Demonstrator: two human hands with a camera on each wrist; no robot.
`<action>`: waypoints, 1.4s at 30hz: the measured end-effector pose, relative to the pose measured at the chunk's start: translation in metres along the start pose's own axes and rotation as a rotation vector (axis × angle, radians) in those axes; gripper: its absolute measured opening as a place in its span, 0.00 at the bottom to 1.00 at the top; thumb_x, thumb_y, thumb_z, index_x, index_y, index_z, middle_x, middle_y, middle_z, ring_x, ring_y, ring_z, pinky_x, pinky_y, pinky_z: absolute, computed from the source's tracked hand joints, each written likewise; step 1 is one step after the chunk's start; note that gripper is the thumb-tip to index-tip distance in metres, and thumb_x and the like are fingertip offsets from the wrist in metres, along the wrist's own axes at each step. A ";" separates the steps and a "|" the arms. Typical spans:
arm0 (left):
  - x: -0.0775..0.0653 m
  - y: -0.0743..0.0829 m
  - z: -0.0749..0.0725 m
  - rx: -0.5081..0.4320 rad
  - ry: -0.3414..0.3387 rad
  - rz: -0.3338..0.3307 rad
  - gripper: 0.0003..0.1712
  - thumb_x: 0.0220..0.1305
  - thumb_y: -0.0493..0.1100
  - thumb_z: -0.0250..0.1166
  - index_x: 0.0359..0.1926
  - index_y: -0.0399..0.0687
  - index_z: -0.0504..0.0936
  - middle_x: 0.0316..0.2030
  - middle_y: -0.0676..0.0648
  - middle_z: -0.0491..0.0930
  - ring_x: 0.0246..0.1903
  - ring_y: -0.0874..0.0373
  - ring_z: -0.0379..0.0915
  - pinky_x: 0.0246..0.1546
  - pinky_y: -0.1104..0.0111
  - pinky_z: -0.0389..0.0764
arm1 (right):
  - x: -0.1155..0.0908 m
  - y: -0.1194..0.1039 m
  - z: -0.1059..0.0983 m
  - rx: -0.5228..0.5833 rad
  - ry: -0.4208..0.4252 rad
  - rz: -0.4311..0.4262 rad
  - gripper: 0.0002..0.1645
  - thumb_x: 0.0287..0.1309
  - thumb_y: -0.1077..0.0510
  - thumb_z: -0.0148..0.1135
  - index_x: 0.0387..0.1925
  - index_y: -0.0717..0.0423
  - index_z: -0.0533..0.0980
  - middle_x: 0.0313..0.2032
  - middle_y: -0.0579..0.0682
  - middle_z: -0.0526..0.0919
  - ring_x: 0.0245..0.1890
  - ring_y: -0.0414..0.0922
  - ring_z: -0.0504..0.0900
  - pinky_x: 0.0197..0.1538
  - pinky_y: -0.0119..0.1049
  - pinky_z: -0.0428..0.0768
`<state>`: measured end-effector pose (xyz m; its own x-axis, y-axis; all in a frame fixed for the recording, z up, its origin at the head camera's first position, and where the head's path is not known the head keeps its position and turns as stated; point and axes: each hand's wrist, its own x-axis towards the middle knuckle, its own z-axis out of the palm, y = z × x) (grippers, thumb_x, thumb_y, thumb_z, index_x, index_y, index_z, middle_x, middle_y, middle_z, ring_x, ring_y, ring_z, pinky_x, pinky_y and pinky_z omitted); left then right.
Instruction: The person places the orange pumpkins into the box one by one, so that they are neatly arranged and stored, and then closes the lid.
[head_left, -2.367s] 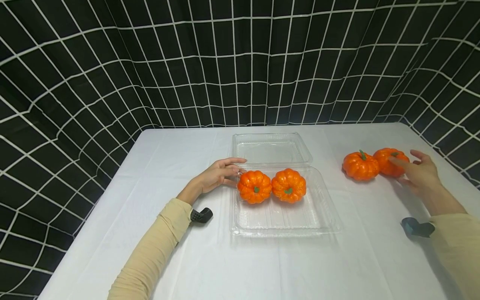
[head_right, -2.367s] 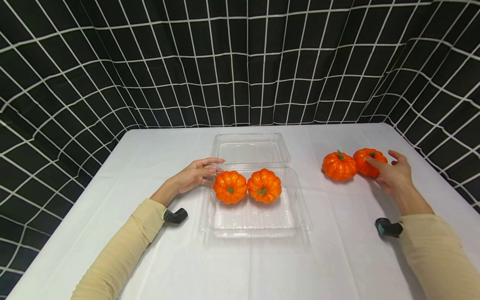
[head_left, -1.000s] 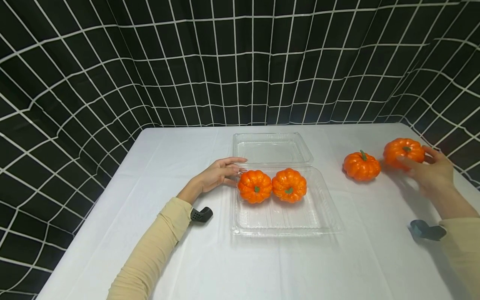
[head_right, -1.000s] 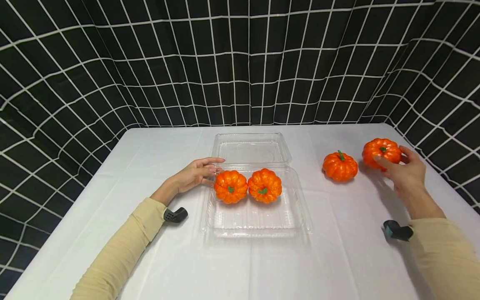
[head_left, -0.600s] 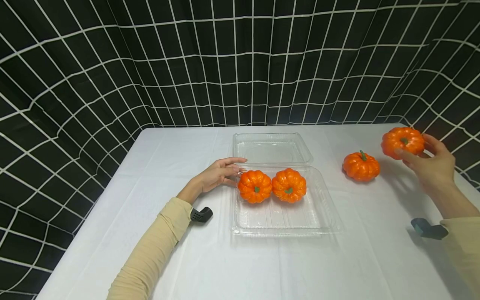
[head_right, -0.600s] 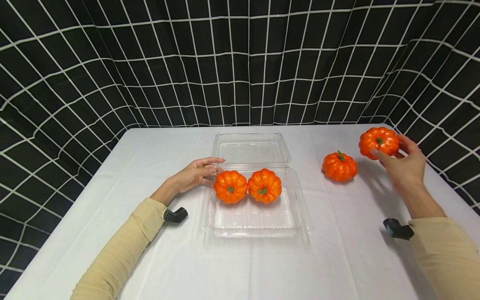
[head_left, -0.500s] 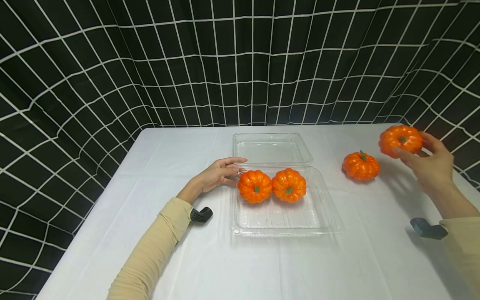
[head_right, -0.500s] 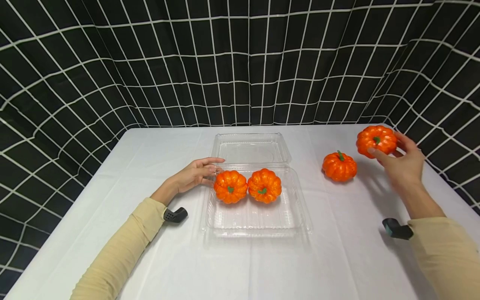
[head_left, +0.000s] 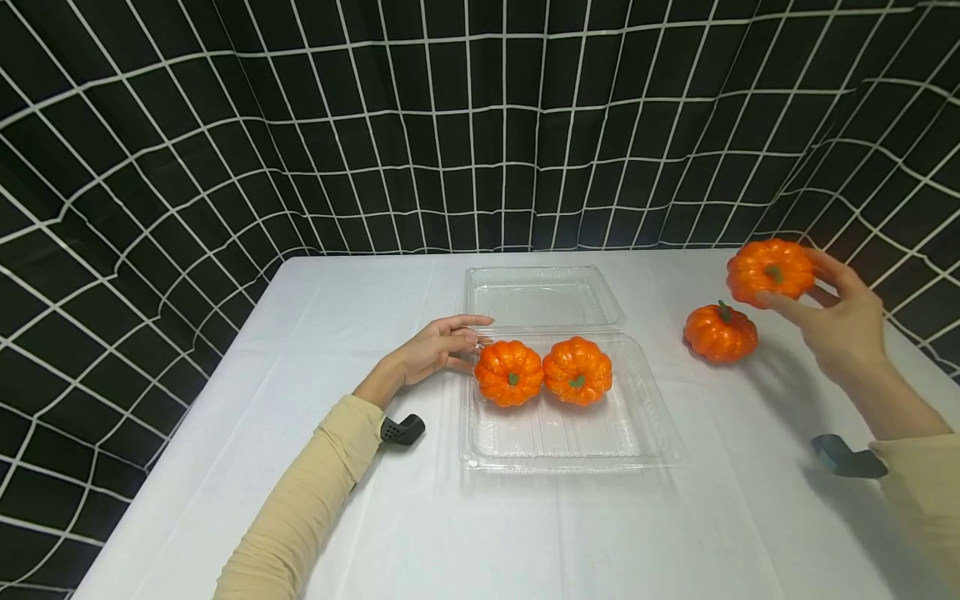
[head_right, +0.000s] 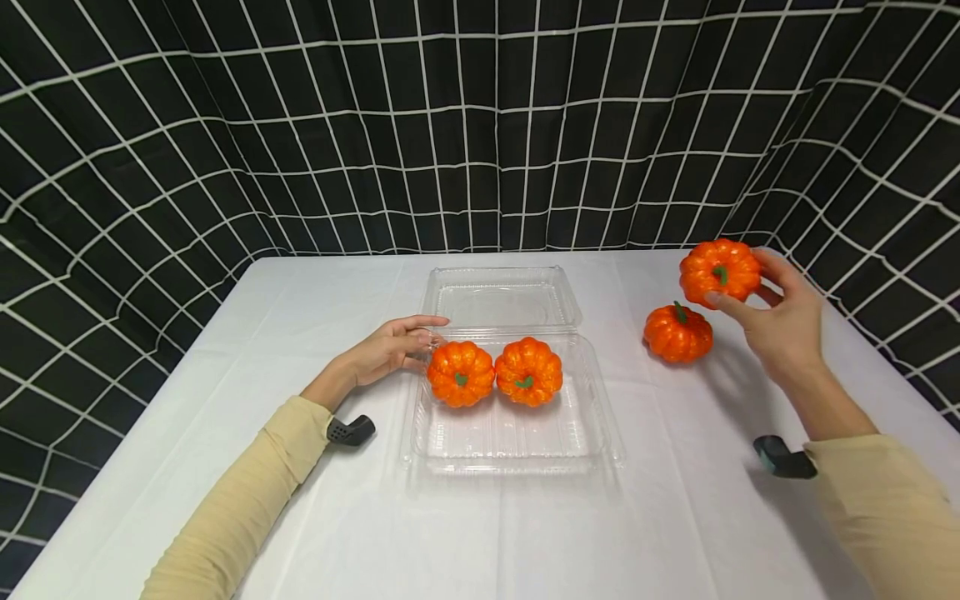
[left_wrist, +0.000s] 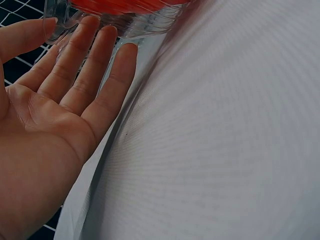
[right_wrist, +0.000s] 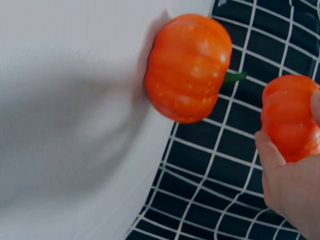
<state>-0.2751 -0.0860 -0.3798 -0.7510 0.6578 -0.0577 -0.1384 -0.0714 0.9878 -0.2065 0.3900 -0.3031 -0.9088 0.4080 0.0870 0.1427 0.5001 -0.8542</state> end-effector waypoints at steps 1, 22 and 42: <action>0.000 0.000 0.000 0.000 0.000 -0.001 0.28 0.66 0.31 0.52 0.67 0.34 0.62 0.53 0.40 0.74 0.46 0.53 0.75 0.42 0.61 0.80 | -0.001 -0.001 0.001 -0.006 -0.008 -0.017 0.47 0.53 0.40 0.63 0.72 0.26 0.51 0.72 0.40 0.51 0.70 0.52 0.52 0.60 0.36 0.64; 0.000 0.000 0.000 0.005 -0.002 -0.005 0.30 0.66 0.32 0.52 0.68 0.33 0.60 0.54 0.39 0.73 0.46 0.53 0.74 0.43 0.60 0.80 | -0.027 -0.027 0.028 -0.151 -0.154 -0.288 0.48 0.52 0.46 0.70 0.72 0.43 0.58 0.67 0.57 0.62 0.63 0.63 0.63 0.38 0.15 0.70; 0.000 -0.002 0.000 0.011 0.007 0.004 0.29 0.66 0.31 0.51 0.67 0.34 0.61 0.54 0.38 0.74 0.45 0.53 0.75 0.43 0.59 0.80 | -0.057 -0.047 0.053 -0.042 -0.279 -0.422 0.47 0.45 0.65 0.75 0.67 0.51 0.65 0.56 0.60 0.71 0.38 0.30 0.76 0.27 0.32 0.82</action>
<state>-0.2747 -0.0856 -0.3815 -0.7562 0.6521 -0.0546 -0.1283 -0.0659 0.9895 -0.1817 0.3029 -0.2946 -0.9601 -0.0531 0.2745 -0.2488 0.6101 -0.7522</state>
